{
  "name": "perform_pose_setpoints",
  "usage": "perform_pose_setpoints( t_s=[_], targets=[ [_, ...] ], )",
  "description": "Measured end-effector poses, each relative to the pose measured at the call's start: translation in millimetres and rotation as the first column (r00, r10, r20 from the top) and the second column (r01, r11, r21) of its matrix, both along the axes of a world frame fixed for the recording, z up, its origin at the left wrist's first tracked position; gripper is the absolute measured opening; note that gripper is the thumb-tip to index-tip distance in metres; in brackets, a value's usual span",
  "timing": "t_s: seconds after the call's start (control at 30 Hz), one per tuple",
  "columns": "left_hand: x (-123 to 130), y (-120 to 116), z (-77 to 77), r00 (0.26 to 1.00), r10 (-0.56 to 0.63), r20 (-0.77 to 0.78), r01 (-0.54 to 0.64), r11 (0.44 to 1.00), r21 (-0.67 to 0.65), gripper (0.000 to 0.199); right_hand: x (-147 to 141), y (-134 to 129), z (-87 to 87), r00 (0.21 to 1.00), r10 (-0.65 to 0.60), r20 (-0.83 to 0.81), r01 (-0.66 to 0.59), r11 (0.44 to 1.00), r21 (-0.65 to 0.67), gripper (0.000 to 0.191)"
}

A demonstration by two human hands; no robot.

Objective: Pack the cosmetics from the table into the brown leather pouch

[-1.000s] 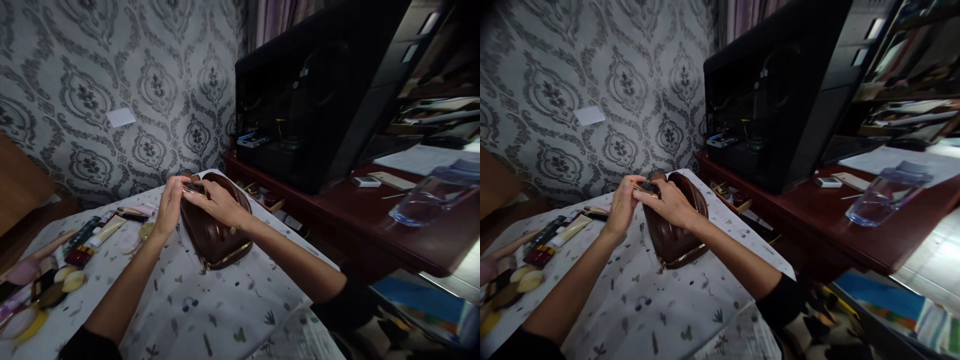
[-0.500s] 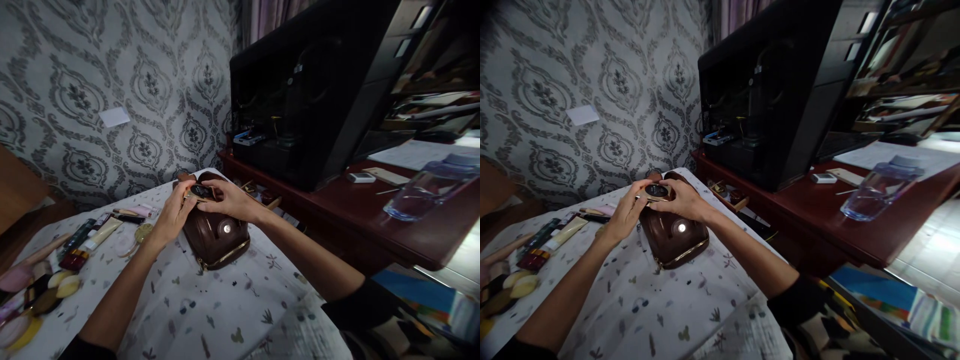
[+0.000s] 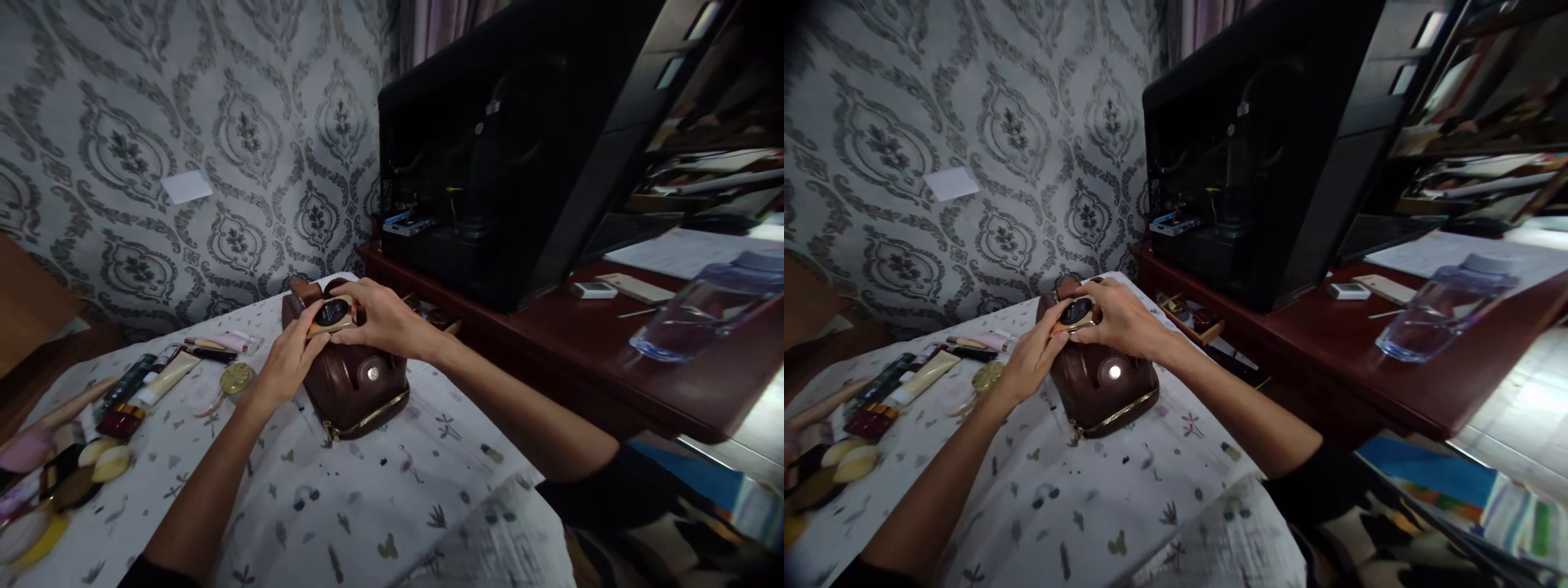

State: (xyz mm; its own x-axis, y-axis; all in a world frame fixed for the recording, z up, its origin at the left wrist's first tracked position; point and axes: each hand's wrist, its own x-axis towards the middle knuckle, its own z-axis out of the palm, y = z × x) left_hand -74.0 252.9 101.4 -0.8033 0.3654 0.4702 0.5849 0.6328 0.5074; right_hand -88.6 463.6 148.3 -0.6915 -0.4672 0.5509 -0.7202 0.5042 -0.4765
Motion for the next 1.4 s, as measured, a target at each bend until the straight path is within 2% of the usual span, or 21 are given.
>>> perform_pose_setpoints(
  t_s=[0.17, 0.4, 0.53, 0.67, 0.77, 0.9, 1.07, 1.2, 1.4],
  targets=[
    [-1, 3, -4.5, 0.999, 0.033, -0.030, -0.032, 0.999, 0.020, 0.060, -9, 3, 9.8, 0.997, 0.063, -0.043, -0.059, 0.993, 0.100, 0.059],
    [-1, 0, -13.0, 0.992, 0.111, -0.058, -0.112, 0.994, -0.015, 0.059, -28, 3, 5.7, 0.984, 0.092, 0.153, -0.103, 0.992, 0.067, 0.057],
    [0, -2, -12.4, 0.989, 0.137, -0.058, -0.138, 0.990, -0.016, 0.060, -34, 6, 5.3, 0.980, 0.021, 0.199, -0.036, 0.996, 0.076, 0.051],
    [3, -1, -8.2, 0.993, 0.060, -0.098, -0.064, 0.998, -0.030, 0.055, -35, 10, 7.9, 0.994, -0.048, 0.095, 0.030, 0.982, 0.186, 0.055],
    [4, 0, -8.9, 0.990, 0.033, -0.135, -0.032, 0.999, 0.006, 0.056, -32, 11, 10.0, 0.998, -0.069, -0.012, 0.070, 0.948, 0.310, 0.056],
    [4, -1, -15.5, 0.985, 0.049, -0.163, -0.040, 0.998, 0.058, 0.053, -27, 6, 12.3, 0.984, -0.084, -0.158, 0.152, 0.862, 0.483, 0.048],
    [5, -1, -20.4, 0.982, 0.069, -0.175, -0.054, 0.995, 0.089, 0.054, -28, -7, 17.4, 0.951, -0.084, -0.298, 0.280, 0.648, 0.709, 0.048],
    [6, -1, -19.8, 0.985, 0.063, -0.162, -0.049, 0.995, 0.090, 0.055, -41, -20, 19.9, 0.928, -0.031, -0.371, 0.330, 0.531, 0.781, 0.050],
    [6, -2, -19.6, 0.987, 0.069, -0.145, -0.055, 0.993, 0.102, 0.057, -69, -34, 12.3, 0.923, 0.054, -0.381, 0.327, 0.410, 0.851, 0.058]
  ],
)
